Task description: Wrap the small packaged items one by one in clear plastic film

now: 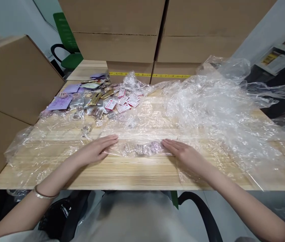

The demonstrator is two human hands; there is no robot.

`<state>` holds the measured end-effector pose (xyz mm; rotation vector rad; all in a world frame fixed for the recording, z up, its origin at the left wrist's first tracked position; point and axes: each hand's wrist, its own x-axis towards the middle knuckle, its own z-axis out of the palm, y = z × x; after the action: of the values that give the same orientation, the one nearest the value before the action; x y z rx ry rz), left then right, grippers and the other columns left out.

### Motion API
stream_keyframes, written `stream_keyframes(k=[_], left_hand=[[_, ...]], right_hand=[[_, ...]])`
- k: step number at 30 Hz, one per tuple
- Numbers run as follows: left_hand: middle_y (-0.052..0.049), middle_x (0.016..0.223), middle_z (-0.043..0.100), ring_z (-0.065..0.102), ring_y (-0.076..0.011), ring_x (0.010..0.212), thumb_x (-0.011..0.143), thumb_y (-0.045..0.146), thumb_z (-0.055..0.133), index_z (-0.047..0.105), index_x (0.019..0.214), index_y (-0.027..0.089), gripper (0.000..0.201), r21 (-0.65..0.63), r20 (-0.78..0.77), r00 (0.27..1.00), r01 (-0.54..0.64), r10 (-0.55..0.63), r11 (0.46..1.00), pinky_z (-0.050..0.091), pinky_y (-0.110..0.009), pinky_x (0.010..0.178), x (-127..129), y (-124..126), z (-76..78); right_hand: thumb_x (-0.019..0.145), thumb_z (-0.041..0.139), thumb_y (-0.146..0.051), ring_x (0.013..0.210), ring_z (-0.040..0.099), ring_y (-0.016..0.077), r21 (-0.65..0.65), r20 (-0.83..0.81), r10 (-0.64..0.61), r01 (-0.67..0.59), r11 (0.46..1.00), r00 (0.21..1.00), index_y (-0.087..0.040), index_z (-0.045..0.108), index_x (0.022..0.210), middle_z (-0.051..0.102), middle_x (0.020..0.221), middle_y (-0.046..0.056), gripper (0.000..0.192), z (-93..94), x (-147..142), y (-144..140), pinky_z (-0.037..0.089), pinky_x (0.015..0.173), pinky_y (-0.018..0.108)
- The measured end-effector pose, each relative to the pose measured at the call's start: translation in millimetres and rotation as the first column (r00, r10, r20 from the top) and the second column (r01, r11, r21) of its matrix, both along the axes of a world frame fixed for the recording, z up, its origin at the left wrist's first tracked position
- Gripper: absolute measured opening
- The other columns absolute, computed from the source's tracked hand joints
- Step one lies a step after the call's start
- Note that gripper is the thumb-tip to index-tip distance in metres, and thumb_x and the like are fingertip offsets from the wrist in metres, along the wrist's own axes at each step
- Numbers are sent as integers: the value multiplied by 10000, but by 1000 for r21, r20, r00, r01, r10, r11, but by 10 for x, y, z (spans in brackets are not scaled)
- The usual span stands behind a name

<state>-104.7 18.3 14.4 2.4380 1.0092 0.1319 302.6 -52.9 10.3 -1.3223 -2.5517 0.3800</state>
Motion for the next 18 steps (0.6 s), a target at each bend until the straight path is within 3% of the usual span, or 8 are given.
stream_keyframes(k=[4,6,9,11,14,18], left_hand=[[-32,1370,632,465,-267,1391,940,437,537,718,1196,311,337,-161,141,977,-136,159,978,314,-484,1187,-314,46,67],[-46,1312,674,507,-286,1354,918,515,558,760,1106,307,346,-277,177,942,-231,286,933,364,-469,1154,-400,-8,102],[-88,1201,726,623,-303,1190,875,614,563,775,1019,253,442,-357,205,846,-403,492,843,464,-427,1045,-393,-112,102],[-84,982,758,668,-272,991,866,651,534,750,863,217,484,-318,234,773,-512,589,798,505,-368,933,-322,-152,65],[-20,697,637,597,-194,728,902,610,470,582,661,211,479,-198,282,706,-620,650,759,481,-281,756,-192,-141,-13],[10,602,528,530,-181,625,944,497,409,460,671,229,387,6,216,704,-694,677,720,423,-278,667,-86,-73,-93]], right_hand=[[963,487,-223,1237,606,288,-263,-132,-160,122,957,978,-295,586,1386,582,1404,39,440,107,342,78,525,1030,506],[986,471,-312,1183,645,271,-405,-194,-258,162,900,946,-312,656,1301,651,1323,26,366,147,473,117,546,996,482],[983,468,-432,1094,684,265,-496,-251,-404,241,834,879,-281,738,1125,720,1200,49,341,150,514,167,562,926,436],[967,475,-503,989,707,267,-517,-272,-507,320,794,818,-246,736,1031,750,1089,71,373,124,451,192,564,833,390],[954,457,-568,781,710,254,-509,-246,-622,447,736,744,-226,676,910,745,800,62,409,57,325,238,505,635,320],[954,417,-592,566,619,232,-212,-51,-590,569,795,806,-235,566,714,608,554,32,455,-53,262,312,371,529,310]])
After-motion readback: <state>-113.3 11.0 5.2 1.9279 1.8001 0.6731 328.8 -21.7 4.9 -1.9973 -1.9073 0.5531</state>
